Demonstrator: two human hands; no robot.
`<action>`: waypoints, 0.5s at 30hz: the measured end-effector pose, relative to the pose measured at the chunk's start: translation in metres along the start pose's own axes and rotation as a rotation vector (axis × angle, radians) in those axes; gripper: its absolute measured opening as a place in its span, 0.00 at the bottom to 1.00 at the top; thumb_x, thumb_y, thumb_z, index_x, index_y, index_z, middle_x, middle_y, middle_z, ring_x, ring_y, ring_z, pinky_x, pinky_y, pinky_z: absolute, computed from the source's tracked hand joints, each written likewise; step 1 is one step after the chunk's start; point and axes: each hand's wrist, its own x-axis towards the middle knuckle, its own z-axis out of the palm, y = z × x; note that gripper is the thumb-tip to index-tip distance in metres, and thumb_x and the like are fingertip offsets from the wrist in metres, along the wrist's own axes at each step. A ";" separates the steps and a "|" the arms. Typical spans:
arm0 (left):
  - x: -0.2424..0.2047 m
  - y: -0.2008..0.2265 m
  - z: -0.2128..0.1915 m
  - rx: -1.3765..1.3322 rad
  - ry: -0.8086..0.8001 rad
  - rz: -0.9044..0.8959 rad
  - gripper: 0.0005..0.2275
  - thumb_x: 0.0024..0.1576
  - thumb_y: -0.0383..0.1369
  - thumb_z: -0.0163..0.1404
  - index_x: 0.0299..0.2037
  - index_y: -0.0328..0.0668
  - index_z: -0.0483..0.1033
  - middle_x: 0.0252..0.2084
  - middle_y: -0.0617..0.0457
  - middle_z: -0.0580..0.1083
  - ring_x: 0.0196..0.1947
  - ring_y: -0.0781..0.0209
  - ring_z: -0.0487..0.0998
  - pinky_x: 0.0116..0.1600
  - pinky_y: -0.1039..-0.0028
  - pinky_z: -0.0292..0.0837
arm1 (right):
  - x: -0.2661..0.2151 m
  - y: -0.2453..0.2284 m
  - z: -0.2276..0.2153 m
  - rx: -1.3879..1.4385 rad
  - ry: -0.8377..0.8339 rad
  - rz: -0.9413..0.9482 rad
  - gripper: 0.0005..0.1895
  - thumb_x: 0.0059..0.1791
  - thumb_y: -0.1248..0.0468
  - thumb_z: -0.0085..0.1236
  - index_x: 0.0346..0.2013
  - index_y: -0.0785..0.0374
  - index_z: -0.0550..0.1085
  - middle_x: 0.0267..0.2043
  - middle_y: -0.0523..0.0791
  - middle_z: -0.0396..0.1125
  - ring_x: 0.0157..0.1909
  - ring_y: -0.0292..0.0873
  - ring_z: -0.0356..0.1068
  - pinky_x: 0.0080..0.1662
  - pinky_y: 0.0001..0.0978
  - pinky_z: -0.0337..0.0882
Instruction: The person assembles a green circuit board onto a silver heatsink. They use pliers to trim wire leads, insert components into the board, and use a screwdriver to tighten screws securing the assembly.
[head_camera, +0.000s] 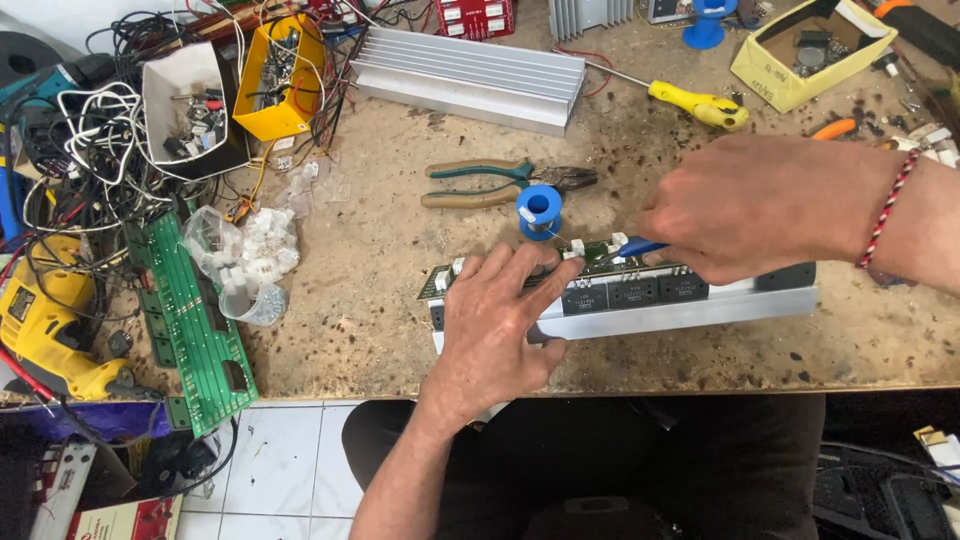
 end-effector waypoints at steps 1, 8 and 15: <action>0.000 0.001 0.000 0.007 -0.009 -0.003 0.33 0.34 0.32 0.62 0.57 0.45 0.75 0.51 0.52 0.72 0.43 0.51 0.71 0.35 0.62 0.63 | 0.001 0.000 0.003 -0.017 0.019 -0.008 0.15 0.57 0.50 0.41 0.32 0.52 0.69 0.23 0.36 0.69 0.27 0.37 0.73 0.32 0.32 0.76; 0.001 0.000 0.000 0.030 -0.034 -0.003 0.33 0.37 0.33 0.64 0.58 0.45 0.75 0.52 0.52 0.72 0.43 0.52 0.70 0.36 0.62 0.62 | -0.001 -0.004 0.007 -0.003 -0.019 -0.026 0.12 0.56 0.67 0.36 0.34 0.53 0.68 0.25 0.37 0.66 0.24 0.33 0.69 0.29 0.22 0.77; -0.002 0.001 0.001 0.017 -0.022 -0.004 0.34 0.36 0.32 0.62 0.59 0.45 0.75 0.53 0.52 0.73 0.41 0.51 0.69 0.35 0.63 0.61 | 0.000 -0.001 0.018 -0.025 0.138 -0.057 0.10 0.55 0.61 0.41 0.34 0.56 0.71 0.30 0.37 0.68 0.30 0.42 0.75 0.34 0.38 0.79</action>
